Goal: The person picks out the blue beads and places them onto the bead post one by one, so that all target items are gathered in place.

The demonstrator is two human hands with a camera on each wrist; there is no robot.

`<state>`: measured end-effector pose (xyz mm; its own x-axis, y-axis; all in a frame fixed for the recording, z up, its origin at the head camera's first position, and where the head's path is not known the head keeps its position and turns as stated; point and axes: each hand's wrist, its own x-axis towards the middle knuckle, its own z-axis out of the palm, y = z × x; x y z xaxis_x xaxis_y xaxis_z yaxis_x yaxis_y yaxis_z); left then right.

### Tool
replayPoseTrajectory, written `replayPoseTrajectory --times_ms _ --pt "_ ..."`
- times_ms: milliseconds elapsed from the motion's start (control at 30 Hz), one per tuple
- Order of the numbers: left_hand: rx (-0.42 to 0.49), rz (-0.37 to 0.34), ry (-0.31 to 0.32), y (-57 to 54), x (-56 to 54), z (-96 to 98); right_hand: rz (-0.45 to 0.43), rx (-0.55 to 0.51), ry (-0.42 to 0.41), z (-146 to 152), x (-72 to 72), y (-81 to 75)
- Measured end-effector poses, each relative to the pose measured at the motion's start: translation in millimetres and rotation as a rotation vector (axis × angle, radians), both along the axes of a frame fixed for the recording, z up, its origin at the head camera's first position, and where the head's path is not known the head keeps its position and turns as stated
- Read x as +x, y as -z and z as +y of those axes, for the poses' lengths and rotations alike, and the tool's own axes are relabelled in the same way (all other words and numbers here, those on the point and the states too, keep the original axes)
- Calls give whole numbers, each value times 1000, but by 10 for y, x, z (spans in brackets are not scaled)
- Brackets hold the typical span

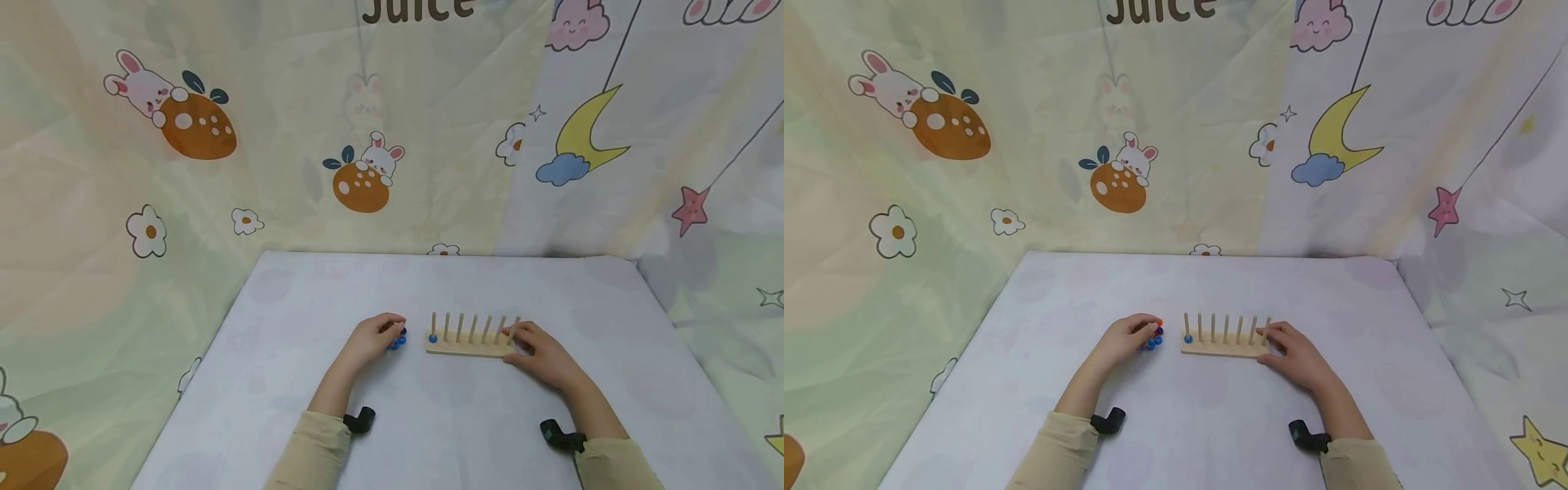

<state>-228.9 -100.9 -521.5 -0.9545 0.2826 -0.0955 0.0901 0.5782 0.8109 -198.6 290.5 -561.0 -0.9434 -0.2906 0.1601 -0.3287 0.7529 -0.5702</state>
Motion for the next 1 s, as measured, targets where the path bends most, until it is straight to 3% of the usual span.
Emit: replayPoseTrajectory --times_ms 200,400,800,1000 --pt "-57 -35 -94 75 -25 -225 2 15 6 16 2 17" --pt "-109 0 -150 184 -43 -338 7 17 8 19 -5 25" --pt "-185 148 -122 250 -46 -406 -27 8 23 -3 -6 -2" --pt "-253 177 -94 343 -49 -435 -32 10 4 -1 -11 -12"
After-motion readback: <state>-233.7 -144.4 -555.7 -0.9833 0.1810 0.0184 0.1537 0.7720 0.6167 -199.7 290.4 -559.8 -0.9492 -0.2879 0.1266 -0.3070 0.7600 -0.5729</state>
